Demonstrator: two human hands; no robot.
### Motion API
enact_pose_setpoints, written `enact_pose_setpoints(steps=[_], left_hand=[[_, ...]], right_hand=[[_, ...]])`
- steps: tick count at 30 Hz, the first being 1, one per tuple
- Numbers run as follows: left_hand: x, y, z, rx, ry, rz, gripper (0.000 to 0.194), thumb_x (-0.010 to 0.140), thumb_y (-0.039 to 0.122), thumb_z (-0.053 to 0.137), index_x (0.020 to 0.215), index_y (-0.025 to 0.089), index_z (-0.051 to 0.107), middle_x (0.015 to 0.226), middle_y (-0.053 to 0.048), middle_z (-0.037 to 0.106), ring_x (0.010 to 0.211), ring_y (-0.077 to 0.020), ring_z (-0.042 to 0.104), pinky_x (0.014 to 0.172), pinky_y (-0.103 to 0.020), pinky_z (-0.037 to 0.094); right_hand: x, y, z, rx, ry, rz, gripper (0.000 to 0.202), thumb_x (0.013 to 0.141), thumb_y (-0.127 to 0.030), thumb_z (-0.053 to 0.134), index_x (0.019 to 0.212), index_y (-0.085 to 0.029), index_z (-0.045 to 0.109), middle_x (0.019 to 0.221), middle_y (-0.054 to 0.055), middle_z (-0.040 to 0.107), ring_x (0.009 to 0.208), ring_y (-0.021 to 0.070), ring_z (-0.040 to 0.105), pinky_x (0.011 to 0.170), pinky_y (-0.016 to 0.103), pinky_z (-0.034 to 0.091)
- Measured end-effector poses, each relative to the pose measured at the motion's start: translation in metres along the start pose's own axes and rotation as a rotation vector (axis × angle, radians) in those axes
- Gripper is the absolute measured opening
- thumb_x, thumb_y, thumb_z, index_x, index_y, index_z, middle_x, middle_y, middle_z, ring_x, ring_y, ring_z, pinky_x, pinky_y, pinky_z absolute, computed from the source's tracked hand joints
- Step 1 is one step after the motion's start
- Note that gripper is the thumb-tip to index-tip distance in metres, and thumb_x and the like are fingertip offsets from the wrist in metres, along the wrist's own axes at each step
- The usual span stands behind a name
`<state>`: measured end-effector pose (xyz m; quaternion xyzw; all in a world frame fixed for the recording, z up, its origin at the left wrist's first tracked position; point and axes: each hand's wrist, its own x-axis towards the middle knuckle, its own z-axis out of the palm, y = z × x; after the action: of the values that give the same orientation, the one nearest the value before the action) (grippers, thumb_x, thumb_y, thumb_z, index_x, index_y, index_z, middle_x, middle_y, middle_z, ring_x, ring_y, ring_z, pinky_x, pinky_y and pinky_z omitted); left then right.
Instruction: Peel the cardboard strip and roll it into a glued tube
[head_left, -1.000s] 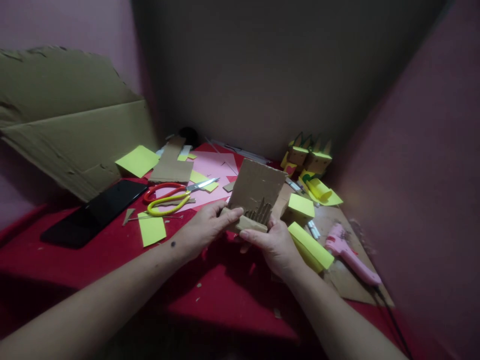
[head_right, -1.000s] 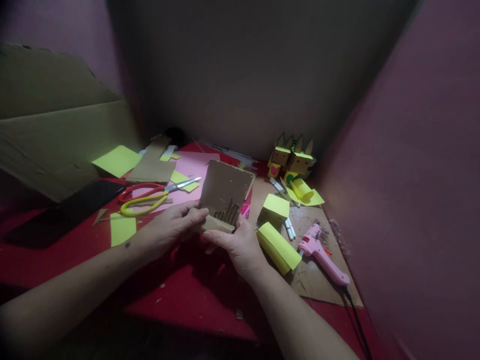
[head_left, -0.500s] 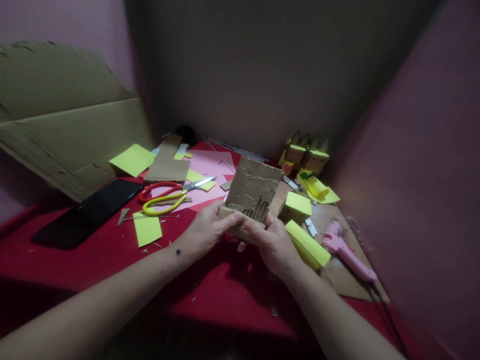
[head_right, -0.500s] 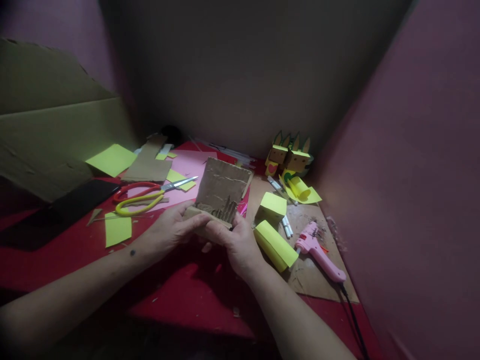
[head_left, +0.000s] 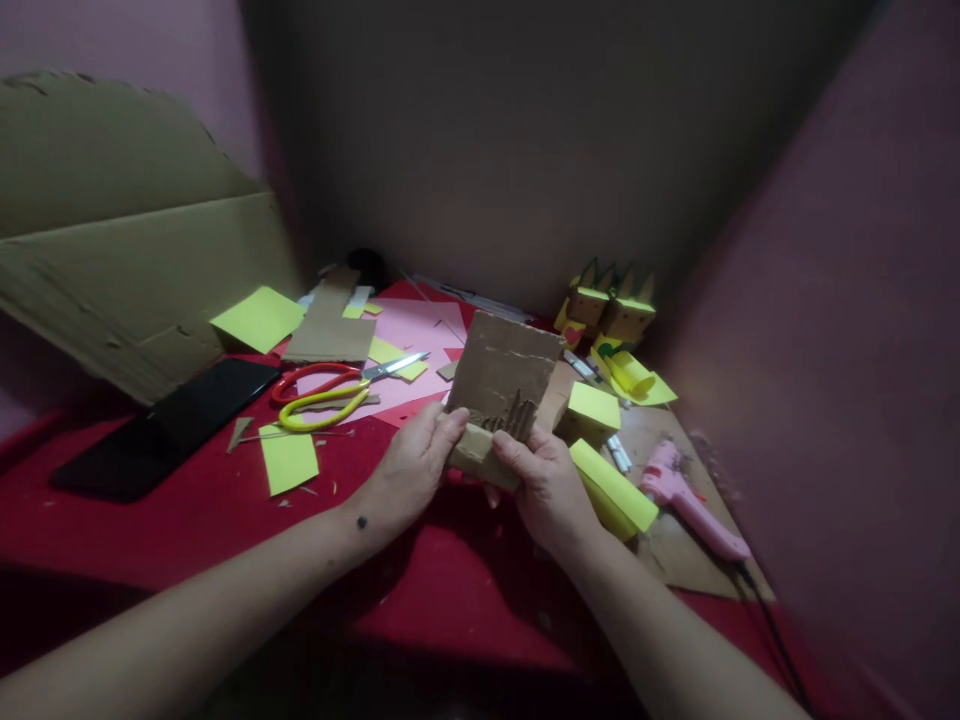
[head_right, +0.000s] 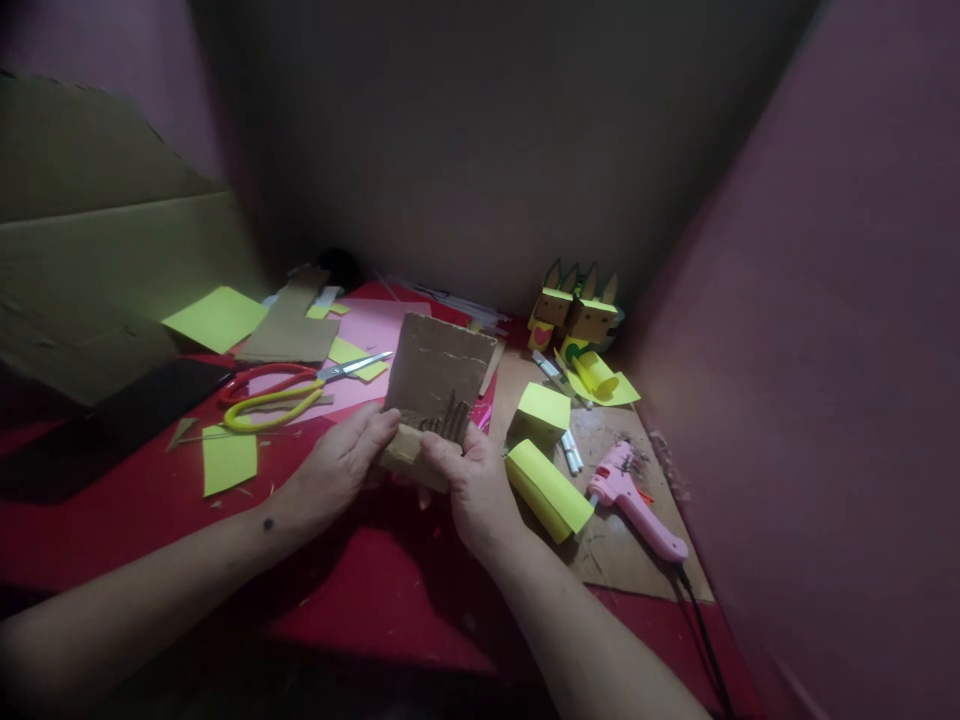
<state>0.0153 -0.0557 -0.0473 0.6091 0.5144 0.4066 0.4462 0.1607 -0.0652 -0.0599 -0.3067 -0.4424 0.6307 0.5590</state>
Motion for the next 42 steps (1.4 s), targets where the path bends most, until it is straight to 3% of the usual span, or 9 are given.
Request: enact_pose_setpoints(steps=[13, 17, 19, 23, 26, 30, 35, 39, 42], left_hand=[[-0.001, 0.001, 0.005, 0.062, 0.067, 0.038, 0.032, 0.087, 0.051, 0.042, 0.076, 0.021, 0.046, 0.066, 0.003, 0.049, 0.058, -0.016, 0.046, 0.055, -0.029, 0.036], [-0.001, 0.002, 0.003, 0.062, 0.084, 0.063, 0.032, 0.088, 0.05, 0.042, 0.077, 0.021, 0.048, 0.069, 0.001, 0.053, 0.065, -0.0179, 0.051, 0.062, -0.03, 0.039], [0.001, 0.002, 0.002, 0.051, 0.082, 0.058, 0.033, 0.088, 0.051, 0.043, 0.077, 0.021, 0.049, 0.07, 0.001, 0.055, 0.066, -0.0184, 0.052, 0.062, -0.031, 0.039], [0.008, 0.007, 0.0, 0.024, 0.11, 0.052, 0.037, 0.085, 0.055, 0.046, 0.074, 0.02, 0.049, 0.069, -0.001, 0.057, 0.068, -0.0192, 0.052, 0.062, -0.03, 0.039], [0.015, 0.017, -0.004, -0.033, 0.045, 0.034, 0.039, 0.084, 0.056, 0.047, 0.071, 0.02, 0.05, 0.063, 0.0, 0.056, 0.058, -0.0162, 0.05, 0.054, -0.027, 0.038], [0.025, 0.03, -0.008, -0.165, -0.067, -0.037, 0.04, 0.085, 0.058, 0.046, 0.07, 0.02, 0.048, 0.048, 0.007, 0.039, 0.04, -0.0097, 0.033, 0.04, -0.022, 0.024], [0.037, 0.024, -0.005, -0.183, -0.015, 0.013, 0.039, 0.084, 0.055, 0.05, 0.073, 0.018, 0.053, 0.05, 0.005, 0.045, 0.042, -0.0097, 0.036, 0.041, -0.022, 0.026], [0.043, 0.015, 0.0, -0.133, 0.052, 0.108, 0.035, 0.081, 0.051, 0.058, 0.071, 0.018, 0.057, 0.063, 0.002, 0.057, 0.059, -0.013, 0.049, 0.057, -0.025, 0.039], [0.044, 0.012, 0.004, -0.127, 0.082, 0.129, 0.034, 0.081, 0.05, 0.058, 0.069, 0.018, 0.057, 0.064, 0.002, 0.057, 0.061, -0.0137, 0.049, 0.059, -0.025, 0.039]], right_hand=[[0.0, -0.005, 0.001, -0.149, 0.075, -0.01, 0.017, 0.079, -0.03, 0.066, 0.085, -0.016, 0.06, 0.058, -0.004, 0.058, 0.037, 0.0067, 0.046, 0.029, 0.016, 0.04], [0.001, -0.008, 0.002, -0.127, 0.031, -0.001, 0.019, 0.079, -0.032, 0.065, 0.087, -0.016, 0.06, 0.064, -0.002, 0.063, 0.044, 0.0096, 0.055, 0.034, 0.019, 0.046], [0.001, -0.01, 0.003, -0.123, -0.006, 0.006, 0.024, 0.077, -0.031, 0.069, 0.093, -0.017, 0.06, 0.072, 0.0, 0.066, 0.052, 0.0119, 0.06, 0.04, 0.02, 0.05], [0.005, -0.016, 0.005, -0.187, 0.015, 0.003, 0.054, 0.058, -0.019, 0.084, 0.103, -0.02, 0.054, 0.079, -0.001, 0.068, 0.058, 0.0131, 0.062, 0.044, 0.021, 0.052], [0.015, -0.025, 0.003, -0.186, -0.03, 0.013, 0.052, 0.058, -0.018, 0.083, 0.1, -0.019, 0.053, 0.072, -0.001, 0.068, 0.051, 0.0121, 0.06, 0.04, 0.02, 0.049], [0.027, -0.036, 0.0, -0.104, -0.079, 0.047, 0.044, 0.058, -0.016, 0.081, 0.093, -0.017, 0.054, 0.064, -0.002, 0.066, 0.043, 0.0098, 0.056, 0.034, 0.016, 0.043], [0.033, -0.035, 0.002, -0.035, 0.027, 0.079, 0.045, 0.06, -0.024, 0.081, 0.096, -0.02, 0.053, 0.067, -0.003, 0.066, 0.037, 0.0085, 0.053, 0.027, 0.015, 0.036], [0.031, -0.028, 0.007, 0.009, 0.168, 0.154, 0.037, 0.079, -0.051, 0.064, 0.096, -0.02, 0.053, 0.064, -0.002, 0.064, 0.035, 0.01, 0.054, 0.025, 0.015, 0.034], [0.03, -0.023, 0.01, -0.057, 0.29, 0.071, 0.034, 0.087, -0.052, 0.054, 0.088, -0.018, 0.055, 0.059, -0.003, 0.06, 0.033, 0.0082, 0.051, 0.025, 0.014, 0.032]])
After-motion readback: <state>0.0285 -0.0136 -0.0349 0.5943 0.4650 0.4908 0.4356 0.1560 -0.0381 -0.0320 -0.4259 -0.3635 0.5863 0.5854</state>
